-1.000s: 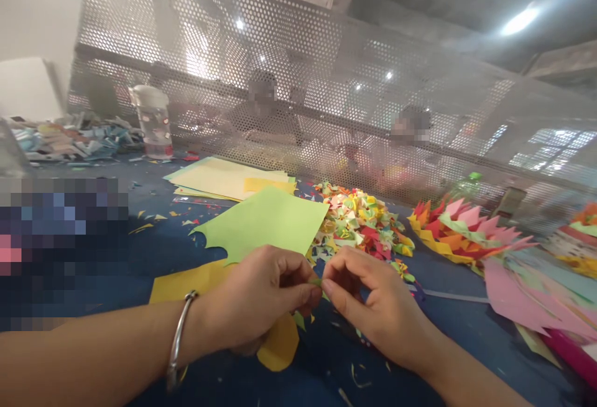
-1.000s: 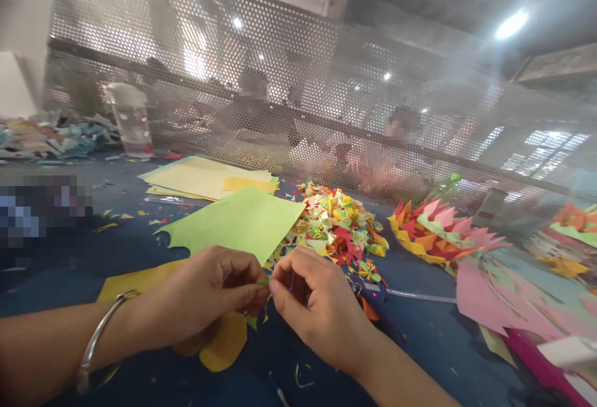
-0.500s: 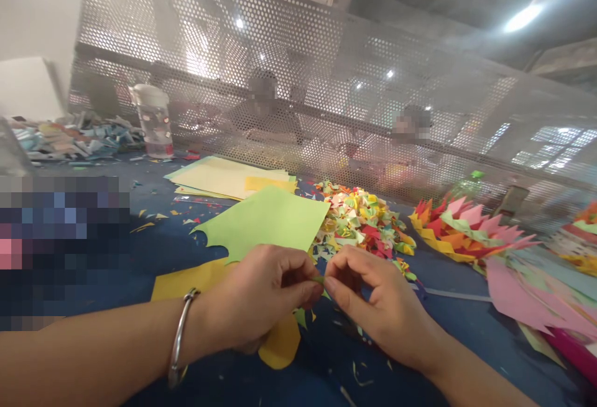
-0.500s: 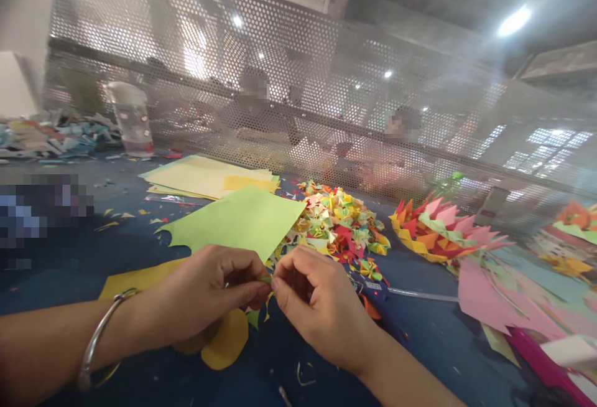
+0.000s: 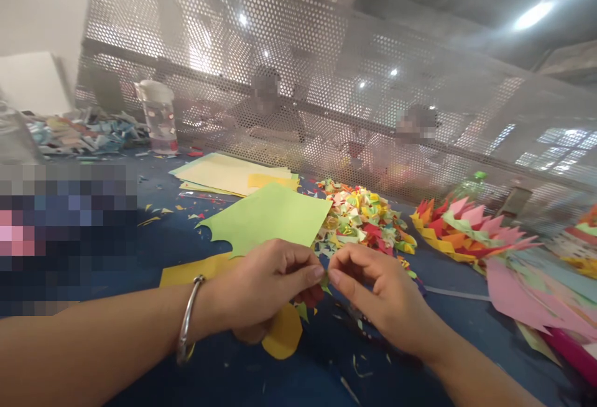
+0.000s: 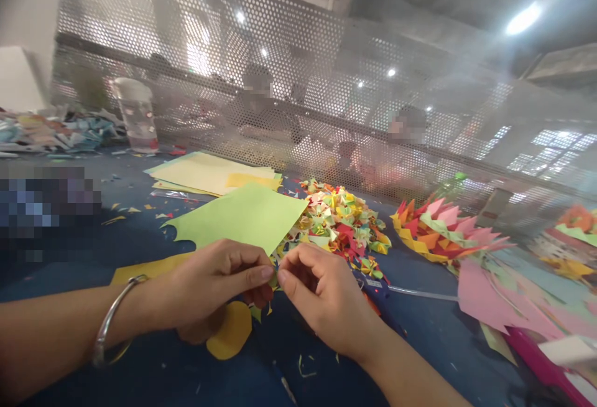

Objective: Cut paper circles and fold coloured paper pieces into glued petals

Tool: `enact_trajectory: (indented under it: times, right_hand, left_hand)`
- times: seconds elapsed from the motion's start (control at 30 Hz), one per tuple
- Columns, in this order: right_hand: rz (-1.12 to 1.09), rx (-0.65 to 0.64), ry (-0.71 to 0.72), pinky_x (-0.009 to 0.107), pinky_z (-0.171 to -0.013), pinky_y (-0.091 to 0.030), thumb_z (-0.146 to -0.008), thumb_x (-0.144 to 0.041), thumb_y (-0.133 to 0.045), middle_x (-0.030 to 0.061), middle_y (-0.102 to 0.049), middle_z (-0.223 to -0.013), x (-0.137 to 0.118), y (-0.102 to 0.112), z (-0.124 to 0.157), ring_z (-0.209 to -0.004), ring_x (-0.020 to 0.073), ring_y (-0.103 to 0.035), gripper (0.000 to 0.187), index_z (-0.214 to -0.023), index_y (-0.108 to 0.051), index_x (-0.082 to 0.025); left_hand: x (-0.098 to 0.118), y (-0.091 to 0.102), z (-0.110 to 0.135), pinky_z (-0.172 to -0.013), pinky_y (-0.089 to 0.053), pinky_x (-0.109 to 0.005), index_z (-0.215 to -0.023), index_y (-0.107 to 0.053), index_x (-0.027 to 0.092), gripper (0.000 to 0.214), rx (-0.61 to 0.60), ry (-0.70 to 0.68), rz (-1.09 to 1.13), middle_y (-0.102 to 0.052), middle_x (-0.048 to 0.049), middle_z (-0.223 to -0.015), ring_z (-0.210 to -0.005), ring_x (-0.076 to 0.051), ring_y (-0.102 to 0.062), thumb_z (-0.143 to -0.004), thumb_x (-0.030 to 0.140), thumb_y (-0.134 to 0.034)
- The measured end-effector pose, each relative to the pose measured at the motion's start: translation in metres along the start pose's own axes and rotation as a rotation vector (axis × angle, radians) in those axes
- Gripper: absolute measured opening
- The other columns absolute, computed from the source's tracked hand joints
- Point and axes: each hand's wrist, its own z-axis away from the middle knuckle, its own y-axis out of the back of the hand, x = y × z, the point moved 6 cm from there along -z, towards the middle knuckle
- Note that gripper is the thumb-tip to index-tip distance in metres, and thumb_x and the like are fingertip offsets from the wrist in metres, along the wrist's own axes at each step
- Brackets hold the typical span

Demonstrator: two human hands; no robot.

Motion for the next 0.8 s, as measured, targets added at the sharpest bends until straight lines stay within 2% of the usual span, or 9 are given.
enact_trajectory:
  times: [0.1,0.2,0.3,0.43,0.53,0.67,0.8]
  right_hand:
    - [-0.004,-0.011,-0.003,0.025,-0.051,-0.036,-0.093,-0.033,-0.052,-0.0026,-0.047,-0.067,0.003,0.000,0.000,-0.058,0.0120,-0.043,0.017,-0.081,-0.056,-0.020]
    - [0.010,-0.010,0.001,0.026,-0.053,-0.037,-0.093,-0.032,-0.052,-0.0019,-0.049,-0.069,0.003,-0.001,-0.001,-0.060,0.0122,-0.044,0.017,-0.080,-0.055,-0.020]
    - [0.042,-0.006,0.007,0.026,-0.052,-0.037,-0.093,-0.031,-0.051,-0.0020,-0.048,-0.068,0.003,0.000,-0.002,-0.060,0.0122,-0.044,0.018,-0.080,-0.055,-0.020]
    - [0.161,0.036,0.021,0.025,-0.050,-0.036,-0.092,-0.028,-0.052,-0.0028,-0.047,-0.065,0.006,0.006,-0.003,-0.056,0.0114,-0.043,0.018,-0.076,-0.053,-0.020]
    - [0.325,0.014,0.030,0.025,-0.050,-0.036,-0.088,-0.021,-0.054,-0.0020,-0.050,-0.064,0.009,0.005,-0.004,-0.055,0.0114,-0.045,0.016,-0.072,-0.054,-0.020]
    - [0.455,-0.076,0.003,0.025,-0.049,-0.034,-0.083,-0.014,-0.056,-0.0021,-0.054,-0.061,0.015,-0.004,-0.005,-0.053,0.0113,-0.046,0.014,-0.070,-0.056,-0.020]
    - [0.540,-0.109,0.003,0.025,-0.052,-0.032,-0.080,-0.012,-0.058,-0.0011,-0.056,-0.062,0.015,-0.008,-0.006,-0.057,0.0127,-0.049,0.013,-0.069,-0.056,-0.019]
  left_hand:
    - [0.000,0.001,0.000,-0.066,-0.048,-0.023,-0.084,-0.067,0.016,0.030,-0.001,-0.009,-0.030,-0.072,-0.0045,-0.079,-0.071,-0.014,-0.063,-0.091,0.040,-0.050]
    - [0.002,0.004,0.001,-0.055,-0.040,-0.020,-0.079,-0.066,0.017,0.023,0.048,-0.014,-0.204,-0.064,0.0011,-0.067,-0.060,-0.010,-0.053,-0.086,0.038,-0.057]
    - [0.007,0.007,0.003,-0.050,-0.033,-0.020,-0.071,-0.064,0.018,0.022,0.079,-0.036,-0.355,-0.056,0.0039,-0.059,-0.055,-0.009,-0.047,-0.084,0.034,-0.056]
    - [0.009,0.011,0.008,-0.046,-0.030,-0.020,-0.068,-0.064,0.019,0.021,0.022,0.021,-0.474,-0.056,0.0036,-0.054,-0.049,-0.010,-0.047,-0.081,0.032,-0.057]
    - [0.009,0.011,0.016,-0.044,-0.030,-0.021,-0.076,-0.066,0.021,0.014,-0.055,0.081,-0.544,-0.060,0.0032,-0.061,-0.050,-0.011,-0.050,-0.073,0.035,-0.066]
    - [0.014,0.011,0.024,-0.052,-0.033,-0.024,-0.090,-0.067,0.023,0.033,-0.100,0.046,-0.684,-0.063,0.0001,-0.081,-0.067,-0.017,-0.055,-0.062,0.038,-0.077]
    - [0.016,0.010,0.024,-0.066,-0.036,-0.028,-0.095,-0.065,0.021,0.040,-0.134,0.005,-0.772,-0.061,-0.0021,-0.095,-0.085,-0.022,-0.056,-0.061,0.040,-0.078]
